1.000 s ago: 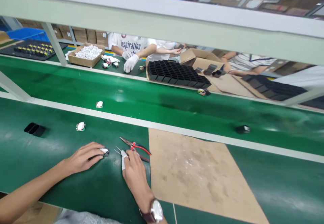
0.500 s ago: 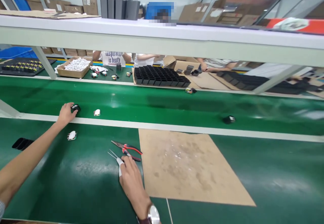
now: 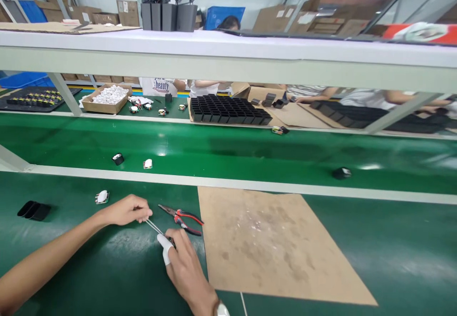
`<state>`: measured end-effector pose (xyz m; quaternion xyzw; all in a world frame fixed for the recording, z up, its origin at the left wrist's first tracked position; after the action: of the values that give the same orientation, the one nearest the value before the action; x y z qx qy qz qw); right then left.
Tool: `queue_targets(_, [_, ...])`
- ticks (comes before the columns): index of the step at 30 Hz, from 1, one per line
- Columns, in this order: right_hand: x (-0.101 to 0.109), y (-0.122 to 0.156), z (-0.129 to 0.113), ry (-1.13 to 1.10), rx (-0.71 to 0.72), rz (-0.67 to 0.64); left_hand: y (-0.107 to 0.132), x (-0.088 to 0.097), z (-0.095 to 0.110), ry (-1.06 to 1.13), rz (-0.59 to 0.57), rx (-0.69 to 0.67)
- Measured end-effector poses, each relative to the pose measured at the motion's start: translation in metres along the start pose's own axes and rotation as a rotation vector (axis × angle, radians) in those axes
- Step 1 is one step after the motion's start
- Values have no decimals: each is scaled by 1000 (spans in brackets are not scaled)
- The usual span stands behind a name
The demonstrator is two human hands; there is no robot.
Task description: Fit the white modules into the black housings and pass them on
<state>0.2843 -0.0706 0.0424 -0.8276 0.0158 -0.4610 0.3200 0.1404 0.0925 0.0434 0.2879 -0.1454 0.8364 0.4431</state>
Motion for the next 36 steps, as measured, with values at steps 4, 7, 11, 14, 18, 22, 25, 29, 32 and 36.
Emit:
queue_targets(4, [1,10,11,85,-71,26,-44,54,-35,-180,285,26])
queue_targets(7, [-4,16,16,150,-104,-22,-76,79,-65,-265,428,111])
queue_targets(11, [-12,19,18,231,-135,-105,-104,81,-87,-313,483,175])
queue_targets(14, [-14,18,18,267,-148,-160,-103,73,-81,-323,492,150])
queue_targets(18, [-17,17,18,225,-162,-216,-60,56,-52,-326,480,65])
queue_targets(22, [-21,15,20,187,-158,-216,11,39,-36,-350,445,37])
queue_targets(25, [-25,14,22,193,-143,-203,44,32,-37,-401,401,69])
queue_targets(29, [-29,13,26,178,-140,-197,27,20,-28,-418,333,10])
queue_targets(32, [-31,13,27,173,-141,-150,-22,3,-13,-364,291,-79])
queue_targets(36, [-33,16,27,168,-154,-78,-97,-21,0,-301,261,-125])
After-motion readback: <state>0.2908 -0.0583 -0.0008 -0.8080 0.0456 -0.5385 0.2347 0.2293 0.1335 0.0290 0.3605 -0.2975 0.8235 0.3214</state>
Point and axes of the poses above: each hand's wrist, its own y-axis away from the middle knuckle, its own x-axis out of the back of the hand, z = x × y, the point moved 7 cm from there along -y, towards the middle knuckle, and after that the axes turned 1 degree about x, right-handed, at the moved point
